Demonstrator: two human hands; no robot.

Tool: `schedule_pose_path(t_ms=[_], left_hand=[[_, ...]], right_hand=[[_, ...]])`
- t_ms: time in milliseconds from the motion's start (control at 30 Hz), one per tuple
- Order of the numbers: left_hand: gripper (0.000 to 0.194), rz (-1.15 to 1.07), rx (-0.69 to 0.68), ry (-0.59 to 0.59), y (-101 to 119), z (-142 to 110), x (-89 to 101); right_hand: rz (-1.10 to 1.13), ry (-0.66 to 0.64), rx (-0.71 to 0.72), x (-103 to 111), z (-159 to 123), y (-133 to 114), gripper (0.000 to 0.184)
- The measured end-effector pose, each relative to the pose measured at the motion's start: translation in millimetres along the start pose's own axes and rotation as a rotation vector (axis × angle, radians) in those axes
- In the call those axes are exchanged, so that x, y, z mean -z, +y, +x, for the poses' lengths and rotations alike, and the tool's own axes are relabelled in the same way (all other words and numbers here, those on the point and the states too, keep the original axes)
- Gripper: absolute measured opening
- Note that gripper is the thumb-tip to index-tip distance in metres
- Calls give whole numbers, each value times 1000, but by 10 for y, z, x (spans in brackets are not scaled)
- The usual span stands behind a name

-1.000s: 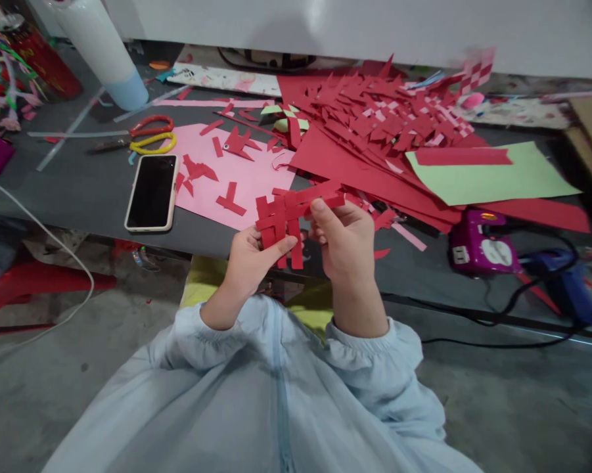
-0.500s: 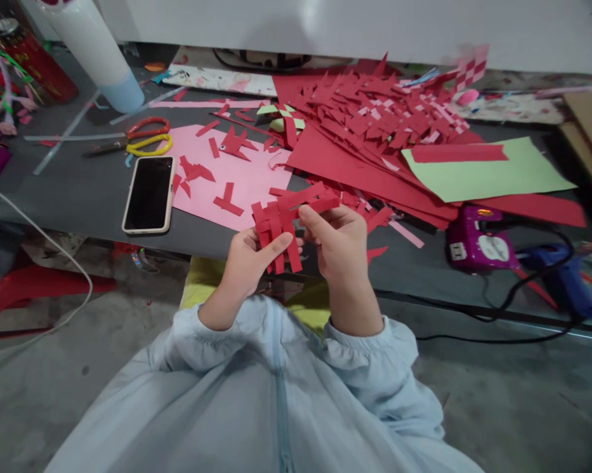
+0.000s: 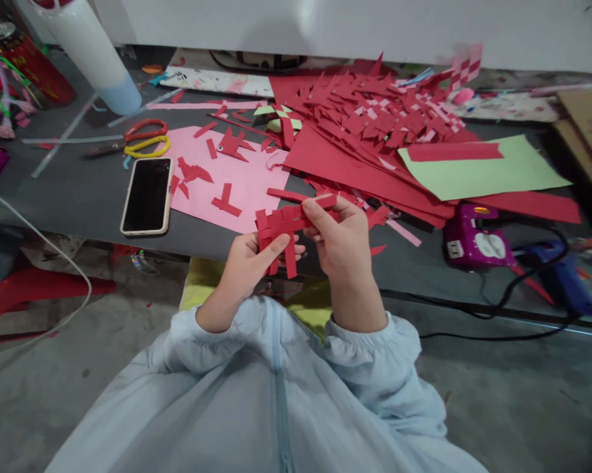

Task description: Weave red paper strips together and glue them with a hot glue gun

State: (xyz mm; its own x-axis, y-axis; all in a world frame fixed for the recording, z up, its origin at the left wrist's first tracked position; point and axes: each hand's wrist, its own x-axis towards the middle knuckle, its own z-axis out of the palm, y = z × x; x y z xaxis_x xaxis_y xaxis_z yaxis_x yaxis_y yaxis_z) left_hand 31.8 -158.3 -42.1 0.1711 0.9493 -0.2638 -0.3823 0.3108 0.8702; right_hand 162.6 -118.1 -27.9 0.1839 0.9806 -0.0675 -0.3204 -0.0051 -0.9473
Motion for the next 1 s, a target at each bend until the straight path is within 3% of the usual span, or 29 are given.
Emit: schedule_pose_path(t_ms=[400, 633, 867, 1000], left_hand=[[55, -140, 2, -1, -69, 34, -61], [54, -134, 6, 5, -23, 14, -74], [44, -165, -86, 61, 14, 15, -90], [40, -147, -97, 37, -15, 21, -74]], right_hand=[[86, 48, -45, -170, -133, -6, 42], [67, 80, -3, -106, -65, -14, 41], [-4, -71, -109, -17, -110, 15, 43], [10, -33, -110, -49, -160, -8, 33]])
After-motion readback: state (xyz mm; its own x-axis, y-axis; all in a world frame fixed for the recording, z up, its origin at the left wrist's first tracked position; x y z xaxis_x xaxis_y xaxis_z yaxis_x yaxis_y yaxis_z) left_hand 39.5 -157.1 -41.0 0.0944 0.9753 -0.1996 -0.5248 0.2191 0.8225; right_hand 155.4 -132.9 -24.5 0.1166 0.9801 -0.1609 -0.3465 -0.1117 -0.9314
